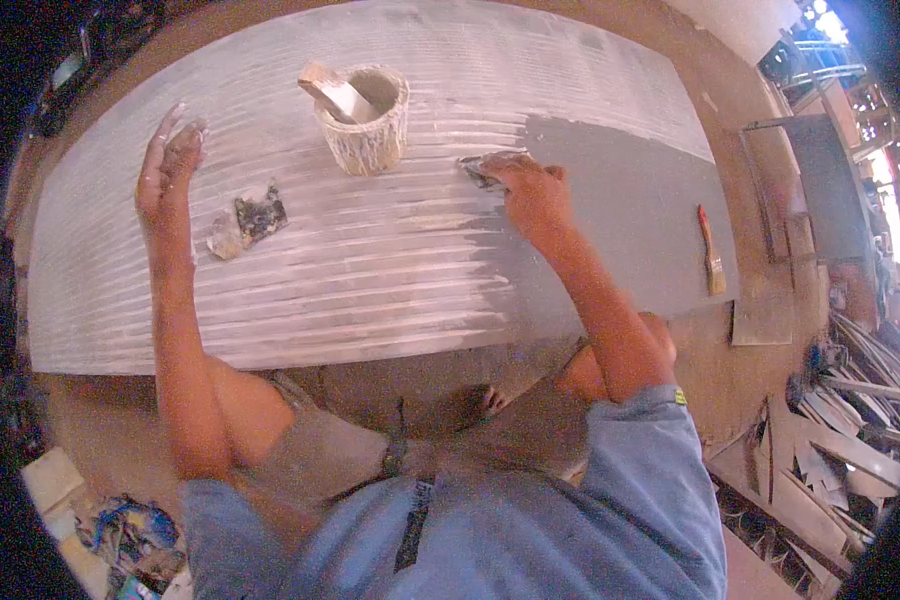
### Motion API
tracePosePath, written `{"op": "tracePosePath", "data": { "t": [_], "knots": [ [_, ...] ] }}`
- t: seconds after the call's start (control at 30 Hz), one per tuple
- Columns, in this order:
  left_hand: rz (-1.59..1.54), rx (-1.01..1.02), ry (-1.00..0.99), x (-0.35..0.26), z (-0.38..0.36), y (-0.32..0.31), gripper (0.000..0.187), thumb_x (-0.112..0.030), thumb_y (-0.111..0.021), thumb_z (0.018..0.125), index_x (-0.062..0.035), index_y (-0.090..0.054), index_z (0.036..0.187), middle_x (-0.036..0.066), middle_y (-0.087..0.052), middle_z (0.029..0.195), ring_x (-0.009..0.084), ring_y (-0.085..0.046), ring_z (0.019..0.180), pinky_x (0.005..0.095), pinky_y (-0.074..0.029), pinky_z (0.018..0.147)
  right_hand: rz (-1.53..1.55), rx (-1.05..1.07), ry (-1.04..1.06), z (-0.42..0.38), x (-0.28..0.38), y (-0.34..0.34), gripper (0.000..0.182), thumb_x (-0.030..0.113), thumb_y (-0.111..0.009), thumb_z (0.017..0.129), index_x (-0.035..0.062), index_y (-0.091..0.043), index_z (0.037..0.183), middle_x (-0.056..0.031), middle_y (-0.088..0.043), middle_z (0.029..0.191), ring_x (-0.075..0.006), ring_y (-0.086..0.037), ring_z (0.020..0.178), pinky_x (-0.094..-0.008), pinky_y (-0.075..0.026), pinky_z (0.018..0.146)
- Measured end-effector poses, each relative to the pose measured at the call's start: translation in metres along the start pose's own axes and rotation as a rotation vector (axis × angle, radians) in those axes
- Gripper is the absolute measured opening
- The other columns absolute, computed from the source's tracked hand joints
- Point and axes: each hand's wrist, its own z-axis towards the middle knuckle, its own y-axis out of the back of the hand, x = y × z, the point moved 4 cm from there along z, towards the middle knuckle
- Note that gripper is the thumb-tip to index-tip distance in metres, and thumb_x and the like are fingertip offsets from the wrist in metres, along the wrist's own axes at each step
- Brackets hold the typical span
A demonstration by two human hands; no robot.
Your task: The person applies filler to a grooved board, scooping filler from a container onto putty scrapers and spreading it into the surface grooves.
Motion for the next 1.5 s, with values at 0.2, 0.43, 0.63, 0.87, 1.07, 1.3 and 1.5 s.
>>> {"op": "tracePosePath", "data": {
  "t": [0.2, 0.43, 0.63, 0.87, 1.07, 1.3, 1.5],
  "knots": [
    [-0.042, 0.027, -0.007, 0.001, -0.007, -0.014, 0.051, -0.027, -0.067, 0.098, -0.0032, -0.054, 0.142, 0.02, -0.066, 0.127, 0.0231, -0.062, 0.123, 0.0364, -0.048, 0.107, -0.055, -0.125, 0.096, -0.065, 0.016, -0.017, 0.06, -0.007, -0.056, 0.081, 0.0218, -0.064, 0.134, 0.0018, -0.061, 0.143, -0.0216, -0.052, 0.133, -0.0475, -0.034, 0.104],
    [-0.046, 0.053, -0.017, 0.002, -0.012, -0.021, 0.051, -0.025, -0.067, 0.098, -0.0029, -0.055, 0.142, 0.019, -0.066, 0.127, 0.0231, -0.062, 0.123, 0.0357, -0.049, 0.106, -0.092, -0.161, 0.139, -0.119, 0.031, -0.021, 0.057, 0.006, -0.06, 0.082, 0.0274, -0.061, 0.135, 0.0049, -0.059, 0.143, -0.0233, -0.051, 0.133, -0.0538, -0.037, 0.101],
    [-0.017, 0.061, -0.018, 0.006, -0.01, -0.022, 0.051, -0.025, -0.065, 0.1, -0.0044, -0.053, 0.144, 0.013, -0.068, 0.127, 0.0192, -0.062, 0.121, 0.0322, -0.049, 0.101, -0.071, -0.125, 0.114, -0.153, 0.034, -0.028, 0.063, 0.004, -0.064, 0.079, 0.0277, -0.059, 0.137, 0.0059, -0.055, 0.148, -0.0234, -0.048, 0.135, -0.0554, -0.035, 0.104],
    [-0.052, 0.031, -0.023, -0.013, -0.016, -0.024, 0.047, -0.025, -0.066, 0.099, -0.0038, -0.057, 0.14, 0.016, -0.068, 0.125, 0.0199, -0.062, 0.121, 0.0339, -0.051, 0.102, -0.116, -0.019, 0.088, -0.214, 0.037, -0.023, 0.063, 0.003, -0.063, 0.078, 0.0252, -0.061, 0.137, 0.0047, -0.055, 0.148, -0.0235, -0.046, 0.138, -0.0551, -0.035, 0.105],
    [-0.019, 0.041, -0.051, -0.008, -0.02, -0.023, 0.048, -0.028, -0.066, 0.099, -0.0038, -0.057, 0.14, 0.017, -0.067, 0.127, 0.0217, -0.062, 0.123, 0.0346, -0.047, 0.107, -0.022, -0.314, 0.087, -0.181, 0.02, 0.008, 0.059, 0.0, -0.058, 0.08, 0.0179, -0.061, 0.136, -0.0014, -0.061, 0.142, -0.0253, -0.052, 0.133, -0.0495, -0.036, 0.106],
    [-0.011, 0.03, -0.069, 0.011, -0.01, -0.011, 0.05, -0.03, -0.068, 0.098, -0.0052, -0.057, 0.14, 0.017, -0.067, 0.127, 0.021, -0.062, 0.122, 0.0342, -0.047, 0.108, -0.257, -0.211, 0.092, -0.2, 0.029, -0.043, 0.058, 0.0, -0.058, 0.082, 0.0172, -0.06, 0.137, -0.0011, -0.058, 0.145, -0.0253, -0.052, 0.134, -0.0501, -0.036, 0.106],
    [-0.081, 0.04, -0.082, -0.005, -0.017, -0.019, 0.049, -0.029, -0.068, 0.097, -0.0072, -0.059, 0.14, 0.014, -0.07, 0.123, 0.0197, -0.062, 0.121, 0.0336, -0.048, 0.106, -0.098, -0.019, 0.017, -0.215, 0.033, 0.004, 0.064, -0.001, -0.06, 0.076, 0.0163, -0.061, 0.138, -0.0035, -0.06, 0.143, -0.025, -0.051, 0.136, -0.0491, -0.036, 0.108]
  ]
}}
